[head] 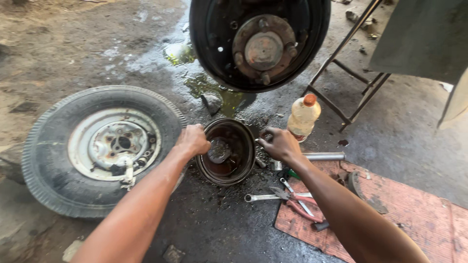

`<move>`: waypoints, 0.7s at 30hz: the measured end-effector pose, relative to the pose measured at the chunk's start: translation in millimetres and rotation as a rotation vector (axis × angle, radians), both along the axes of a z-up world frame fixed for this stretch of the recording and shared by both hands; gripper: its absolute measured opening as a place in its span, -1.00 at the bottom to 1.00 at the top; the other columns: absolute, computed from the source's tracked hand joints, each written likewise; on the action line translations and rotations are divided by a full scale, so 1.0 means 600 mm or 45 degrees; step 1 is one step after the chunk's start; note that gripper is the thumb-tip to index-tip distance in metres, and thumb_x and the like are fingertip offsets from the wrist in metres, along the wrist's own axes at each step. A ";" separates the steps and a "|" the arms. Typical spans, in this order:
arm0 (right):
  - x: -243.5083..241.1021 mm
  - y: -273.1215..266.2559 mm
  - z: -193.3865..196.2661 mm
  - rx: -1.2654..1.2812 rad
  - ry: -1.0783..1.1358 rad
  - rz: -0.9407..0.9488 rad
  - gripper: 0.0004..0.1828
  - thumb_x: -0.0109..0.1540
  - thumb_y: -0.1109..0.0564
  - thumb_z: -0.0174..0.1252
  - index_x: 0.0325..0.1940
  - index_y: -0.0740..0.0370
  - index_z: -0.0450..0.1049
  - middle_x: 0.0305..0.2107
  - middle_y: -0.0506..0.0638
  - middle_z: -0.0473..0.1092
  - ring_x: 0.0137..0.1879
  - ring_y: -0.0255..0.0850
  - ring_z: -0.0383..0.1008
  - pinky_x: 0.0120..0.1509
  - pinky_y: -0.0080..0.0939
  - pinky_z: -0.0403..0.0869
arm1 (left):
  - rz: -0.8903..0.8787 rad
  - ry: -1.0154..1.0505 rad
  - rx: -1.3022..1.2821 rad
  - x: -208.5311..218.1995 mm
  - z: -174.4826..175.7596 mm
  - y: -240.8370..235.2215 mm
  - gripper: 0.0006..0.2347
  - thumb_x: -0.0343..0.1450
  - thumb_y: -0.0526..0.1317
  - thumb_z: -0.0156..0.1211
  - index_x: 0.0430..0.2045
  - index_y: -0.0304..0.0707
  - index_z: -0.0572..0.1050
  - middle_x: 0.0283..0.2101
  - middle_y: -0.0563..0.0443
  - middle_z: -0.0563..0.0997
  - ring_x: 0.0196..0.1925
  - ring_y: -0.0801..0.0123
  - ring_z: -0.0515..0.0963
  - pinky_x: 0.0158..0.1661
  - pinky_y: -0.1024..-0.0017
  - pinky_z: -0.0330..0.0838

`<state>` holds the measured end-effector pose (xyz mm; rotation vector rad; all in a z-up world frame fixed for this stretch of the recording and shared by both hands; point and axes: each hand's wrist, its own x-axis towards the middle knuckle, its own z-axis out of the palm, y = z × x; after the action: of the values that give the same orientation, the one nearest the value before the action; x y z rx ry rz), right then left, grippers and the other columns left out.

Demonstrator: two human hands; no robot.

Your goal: The person cleans a small mechanical part by hand, scrubbing it in a metal bowl. They repeatedly pour a liquid from a plastic bottle onto the part and their hands to aid in cleaning. The person handles the part with both hands, rubbing it thoroughly over the bowl.

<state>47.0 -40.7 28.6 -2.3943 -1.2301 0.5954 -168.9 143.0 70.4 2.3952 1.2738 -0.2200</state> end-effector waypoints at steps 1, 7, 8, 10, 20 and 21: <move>0.020 -0.016 -0.014 -0.033 0.055 -0.046 -0.70 0.26 -0.09 0.17 0.00 0.01 0.58 -0.21 0.00 0.60 -0.23 -0.18 0.65 -0.18 -0.03 0.61 | -0.017 0.053 -0.006 0.007 0.001 -0.002 -0.64 0.28 -0.22 0.33 -0.04 -0.29 0.58 0.08 -0.33 0.60 0.15 -0.07 0.59 0.17 0.16 0.51; 0.121 -0.107 -0.092 0.272 0.246 -0.625 -0.78 0.25 0.10 0.16 -0.22 0.30 0.61 -0.27 0.17 0.61 -0.37 -0.21 0.55 -0.39 -0.28 0.50 | 0.007 0.270 -0.029 0.018 0.012 -0.006 -0.63 0.33 -0.12 0.33 -0.02 -0.31 0.58 0.08 -0.27 0.62 0.16 0.00 0.61 0.15 0.15 0.53; 0.132 -0.115 -0.094 0.374 0.437 -0.788 -0.74 0.28 0.11 0.09 -0.17 0.35 0.59 -0.25 0.25 0.61 -0.37 -0.18 0.52 -0.43 -0.24 0.46 | 0.014 0.312 -0.045 0.019 0.014 -0.006 -0.62 0.34 -0.09 0.32 -0.01 -0.29 0.57 0.08 -0.25 0.63 0.16 0.03 0.62 0.15 0.16 0.53; 0.145 -0.119 -0.084 0.549 0.938 -1.121 -0.69 0.33 0.03 -0.02 0.01 0.28 0.45 -0.16 0.38 0.59 -0.36 -0.13 0.49 -0.46 -0.24 0.43 | 0.046 0.382 -0.088 0.016 0.017 -0.006 -0.62 0.35 -0.07 0.30 0.00 -0.26 0.58 0.05 -0.20 0.69 0.14 0.11 0.66 0.14 0.19 0.53; 0.133 -0.045 0.027 0.754 2.134 -1.354 -0.02 0.31 -0.55 -0.31 0.43 0.30 0.29 -0.05 0.24 0.44 -0.27 -0.08 0.61 -0.30 -0.25 0.70 | -0.025 0.571 0.047 -0.010 0.013 -0.008 -0.61 0.35 -0.10 0.32 0.06 -0.14 0.58 0.18 -0.11 0.60 0.23 0.13 0.59 0.19 0.17 0.48; 0.132 -0.036 0.022 0.779 2.146 -1.340 -0.07 0.32 -0.51 -0.26 0.41 0.26 0.36 -0.09 0.20 0.45 -0.28 -0.12 0.61 -0.29 -0.26 0.71 | -0.049 0.591 0.077 -0.004 0.007 -0.011 -0.64 0.36 -0.14 0.29 0.06 -0.14 0.58 0.18 -0.11 0.61 0.22 0.13 0.61 0.19 0.16 0.49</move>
<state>126.3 -62.6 41.7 -0.9453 0.5105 1.1282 -171.5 136.7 74.4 2.5089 1.4414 -0.7972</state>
